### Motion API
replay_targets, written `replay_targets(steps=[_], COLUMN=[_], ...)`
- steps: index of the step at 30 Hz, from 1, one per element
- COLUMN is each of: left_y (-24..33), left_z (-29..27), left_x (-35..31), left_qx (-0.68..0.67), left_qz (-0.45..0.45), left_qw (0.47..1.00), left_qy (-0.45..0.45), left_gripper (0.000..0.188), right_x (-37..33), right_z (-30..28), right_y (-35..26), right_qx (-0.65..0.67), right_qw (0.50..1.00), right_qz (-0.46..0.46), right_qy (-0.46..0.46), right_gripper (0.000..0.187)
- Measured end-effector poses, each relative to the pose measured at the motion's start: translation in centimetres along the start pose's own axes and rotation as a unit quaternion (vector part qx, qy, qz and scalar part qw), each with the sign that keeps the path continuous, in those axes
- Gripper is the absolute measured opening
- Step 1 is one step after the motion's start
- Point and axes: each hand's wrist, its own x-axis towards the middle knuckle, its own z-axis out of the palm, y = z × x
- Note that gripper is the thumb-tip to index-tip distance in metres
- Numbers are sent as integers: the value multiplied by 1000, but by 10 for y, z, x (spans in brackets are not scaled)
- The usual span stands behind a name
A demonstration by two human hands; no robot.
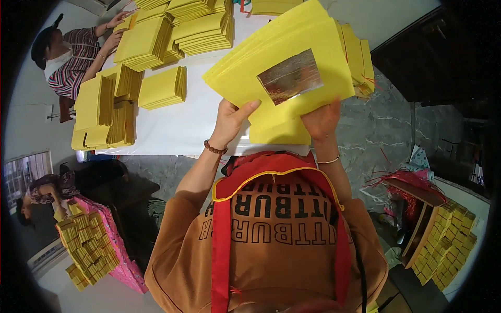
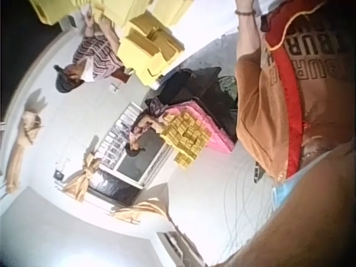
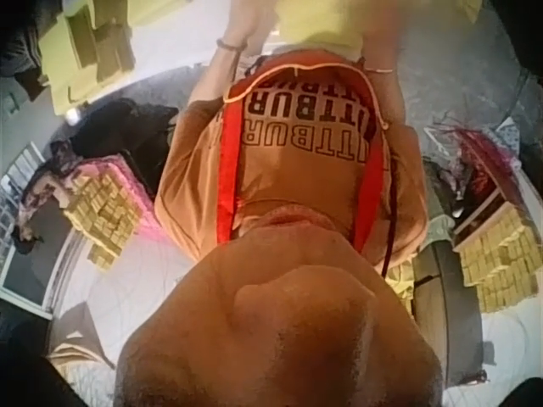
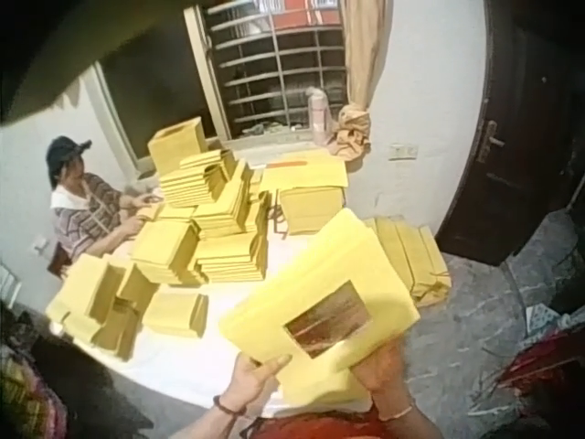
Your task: Folding and stacking yellow paper sheets at a table.
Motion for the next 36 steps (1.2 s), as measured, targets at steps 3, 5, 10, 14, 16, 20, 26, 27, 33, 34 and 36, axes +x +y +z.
replay_targets(steps=[3, 5, 10, 14, 16, 20, 26, 27, 33, 34, 36], left_y=[0, 6, 39, 26, 37, 37, 44, 42, 34, 51, 78], left_z=[-4, -14, -40, -41, -16, 5, 2, 3, -2, -9, -17], left_x=[-6, -3, 23, 54, 52, 38, 36, 35, 31, 35, 42], left_qx=[74, -128, -209, -93, -87, 55, 68, 67, 139, 215, 289], left_qz=[-6, -41, -111, -110, -130, -98, -73, -72, 29, 3, -22], left_qw=[994, 986, 957, 973, 977, 981, 987, 988, 979, 966, 946], left_qy=[-82, -96, -168, -178, -142, -158, -123, -122, -143, -145, -144], left_gripper=[45, 55, 94, 69, 57, 48, 43, 43, 47, 49, 50], right_x=[2, 1, -9, -15, -18, -28, -15, -12, -4, -3, 1], right_z=[-18, -26, -35, -43, -47, -70, -49, -41, -33, -38, -36], right_y=[3, -7, -20, -16, -14, -10, -10, -8, -2, -10, -26], right_qx=[-130, -148, -133, -180, -173, -186, -90, -91, -171, -140, -109], right_qw=[984, 975, 983, 978, 978, 964, 991, 991, 970, 981, 989], right_qz=[-38, -43, 25, 69, 67, 41, 3, 3, -27, -29, -29], right_qy=[116, 157, 123, 79, 98, 184, 102, 102, 173, 133, 93], right_gripper=[33, 36, 37, 39, 41, 45, 47, 47, 46, 48, 49])
